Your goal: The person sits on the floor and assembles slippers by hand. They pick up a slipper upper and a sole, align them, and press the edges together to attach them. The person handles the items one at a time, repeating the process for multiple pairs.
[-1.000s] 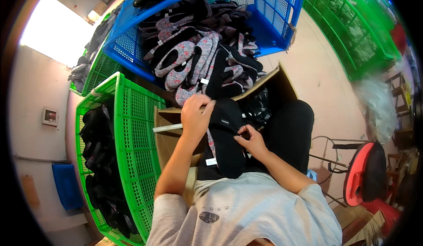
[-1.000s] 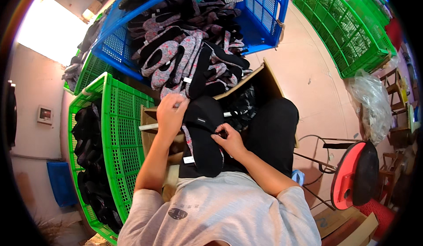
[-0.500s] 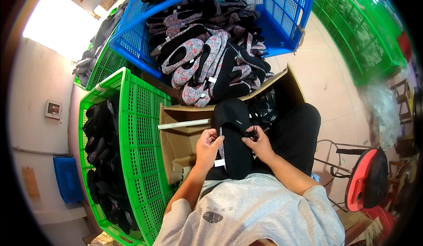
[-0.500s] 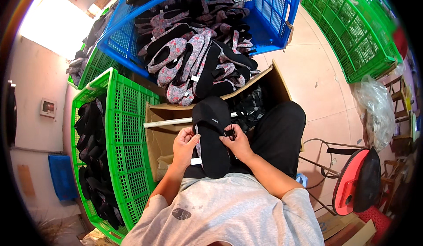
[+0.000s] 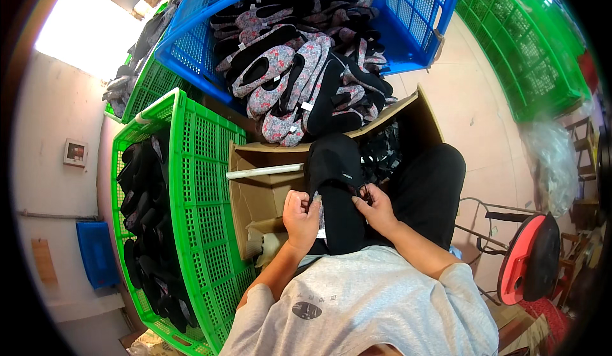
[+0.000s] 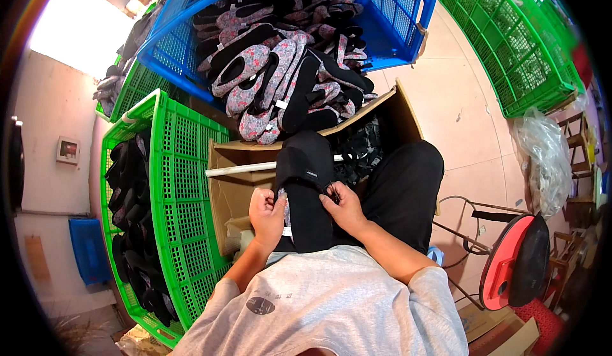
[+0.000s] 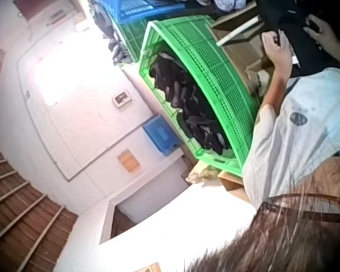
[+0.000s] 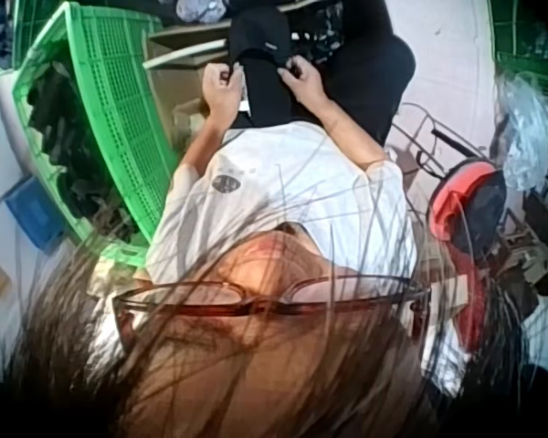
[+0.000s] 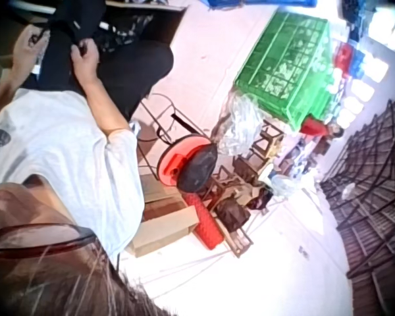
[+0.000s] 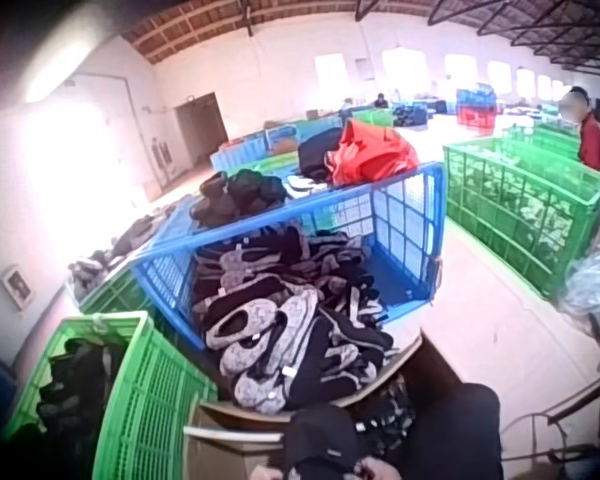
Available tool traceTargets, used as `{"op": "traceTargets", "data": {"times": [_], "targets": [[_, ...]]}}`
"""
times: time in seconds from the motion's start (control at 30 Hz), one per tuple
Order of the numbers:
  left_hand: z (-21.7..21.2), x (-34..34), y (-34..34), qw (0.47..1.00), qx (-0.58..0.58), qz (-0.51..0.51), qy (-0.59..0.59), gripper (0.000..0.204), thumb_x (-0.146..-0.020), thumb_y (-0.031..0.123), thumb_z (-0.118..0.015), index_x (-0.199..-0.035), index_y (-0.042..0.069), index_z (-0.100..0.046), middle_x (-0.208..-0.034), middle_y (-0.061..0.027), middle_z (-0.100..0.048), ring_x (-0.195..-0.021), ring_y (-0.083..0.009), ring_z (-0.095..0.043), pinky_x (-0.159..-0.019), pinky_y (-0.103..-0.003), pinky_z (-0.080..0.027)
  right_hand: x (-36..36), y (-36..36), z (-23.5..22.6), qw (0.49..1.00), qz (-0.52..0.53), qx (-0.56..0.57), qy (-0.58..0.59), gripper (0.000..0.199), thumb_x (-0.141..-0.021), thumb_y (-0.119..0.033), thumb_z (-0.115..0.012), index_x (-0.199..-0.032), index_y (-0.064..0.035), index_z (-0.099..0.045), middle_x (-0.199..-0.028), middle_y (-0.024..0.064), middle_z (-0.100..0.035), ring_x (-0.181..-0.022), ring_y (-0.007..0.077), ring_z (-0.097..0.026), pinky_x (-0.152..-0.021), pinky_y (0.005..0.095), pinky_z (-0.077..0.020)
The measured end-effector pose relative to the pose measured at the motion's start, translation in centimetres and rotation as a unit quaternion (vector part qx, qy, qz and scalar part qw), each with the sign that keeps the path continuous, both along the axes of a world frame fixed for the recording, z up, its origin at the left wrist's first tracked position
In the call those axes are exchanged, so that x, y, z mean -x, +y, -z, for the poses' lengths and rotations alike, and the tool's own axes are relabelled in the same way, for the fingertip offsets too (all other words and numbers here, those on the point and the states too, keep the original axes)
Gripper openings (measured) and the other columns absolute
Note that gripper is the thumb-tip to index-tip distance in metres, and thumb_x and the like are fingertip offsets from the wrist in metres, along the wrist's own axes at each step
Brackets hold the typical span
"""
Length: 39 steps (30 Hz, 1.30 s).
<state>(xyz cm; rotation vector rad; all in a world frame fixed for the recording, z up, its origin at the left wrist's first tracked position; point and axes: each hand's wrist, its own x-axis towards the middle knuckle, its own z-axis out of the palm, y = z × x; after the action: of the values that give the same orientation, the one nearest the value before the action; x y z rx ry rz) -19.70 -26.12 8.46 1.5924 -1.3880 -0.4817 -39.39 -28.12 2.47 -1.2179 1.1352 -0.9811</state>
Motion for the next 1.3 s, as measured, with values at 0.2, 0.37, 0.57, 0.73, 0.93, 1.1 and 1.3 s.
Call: {"op": "traceTargets", "data": {"times": [0.2,0.37,0.57,0.73,0.93,1.1,1.3], "targets": [[-0.1,-0.5,0.5,0.999,0.015,-0.025,-0.014,0.027,-0.077,-0.006,-0.073,-0.077,0.005,-0.049,-0.076,-0.0033,-0.042,-0.06,-0.0124,-0.04,-0.054,-0.027,-0.036,0.5,0.3,-0.5,1.0,0.025,-0.011,0.013,0.016,-0.091,-0.007,-0.067,-0.084,-0.0045,-0.053,-0.072,-0.003,-0.05,-0.066,0.005,-0.045,-0.059,0.023,-0.0393],[0.3,-0.5,0.6,0.999,0.016,-0.032,0.001,0.025,-0.076,-0.008,-0.071,-0.076,0.004,-0.049,-0.075,-0.0038,-0.043,-0.061,-0.0133,-0.041,-0.054,-0.027,-0.037,-0.1,0.7,1.9,0.994,0.089,-0.068,-0.012,0.019,-0.091,-0.009,-0.065,-0.081,-0.0037,-0.05,-0.065,-0.0011,-0.048,-0.061,0.0065,-0.044,-0.055,0.0265,-0.0387],[1.1,-0.8,0.9,0.999,-0.006,-0.041,0.018,0.023,-0.077,-0.007,-0.069,-0.077,0.003,-0.049,-0.076,-0.0024,-0.044,-0.063,-0.0103,-0.041,-0.056,-0.025,-0.038,-0.3,0.8,0.8,0.992,0.102,-0.075,0.018,0.02,-0.089,-0.01,-0.066,-0.08,-0.0036,-0.05,-0.066,-0.0009,-0.048,-0.063,0.0066,-0.043,-0.057,0.0264,-0.0396],[2.2,-1.3,1.2,0.999,-0.023,-0.043,0.025,0.022,-0.078,-0.007,-0.069,-0.081,0.003,-0.049,-0.077,-0.0023,-0.045,-0.065,-0.0093,-0.042,-0.059,-0.024,-0.039,-0.4,1.0,1.0,0.992,0.113,-0.017,0.048,0.019,-0.089,-0.009,-0.066,-0.081,-0.0035,-0.049,-0.069,-0.0004,-0.046,-0.065,0.0082,-0.041,-0.059,0.0274,-0.0401],[-1.5,-0.9,-1.0,0.999,-0.001,0.004,-0.047,0.027,-0.073,-0.003,-0.074,-0.095,0.004,-0.06,-0.09,-0.0111,-0.056,-0.079,-0.0265,-0.058,-0.07,-0.035,-0.049,0.0,0.2,0.4,0.999,0.032,-0.008,-0.002,0.018,-0.092,-0.009,-0.067,-0.087,-0.005,-0.05,-0.07,-0.0027,-0.045,-0.066,0.0055,-0.041,-0.059,0.0236,-0.0375],[-3.9,-0.5,-3.5,0.968,0.117,0.085,-0.207,0.048,-0.067,0.001,-0.08,-0.113,0.006,-0.066,-0.099,-0.0106,-0.059,-0.095,-0.0305,-0.058,-0.084,-0.041,-0.048,0.2,-0.2,-0.4,1.0,0.01,-0.004,-0.008,0.015,-0.092,-0.009,-0.067,-0.093,-0.0056,-0.052,-0.073,-0.0046,-0.048,-0.065,0.003,-0.043,-0.057,0.0216,-0.0369],[-3.9,0.4,-5.6,0.957,0.164,0.111,-0.21,0.04,-0.063,-0.001,-0.081,-0.101,0.007,-0.07,-0.093,-0.0091,-0.06,-0.091,-0.0299,-0.058,-0.081,-0.04,-0.049,1.6,-1.4,-2.7,0.989,0.016,0.087,0.117,0.03,-0.095,-0.019,-0.064,-0.12,-0.0045,-0.058,-0.104,0.0096,-0.067,-0.091,0.0199,-0.064,-0.081,0.0319,-0.0497]]}}
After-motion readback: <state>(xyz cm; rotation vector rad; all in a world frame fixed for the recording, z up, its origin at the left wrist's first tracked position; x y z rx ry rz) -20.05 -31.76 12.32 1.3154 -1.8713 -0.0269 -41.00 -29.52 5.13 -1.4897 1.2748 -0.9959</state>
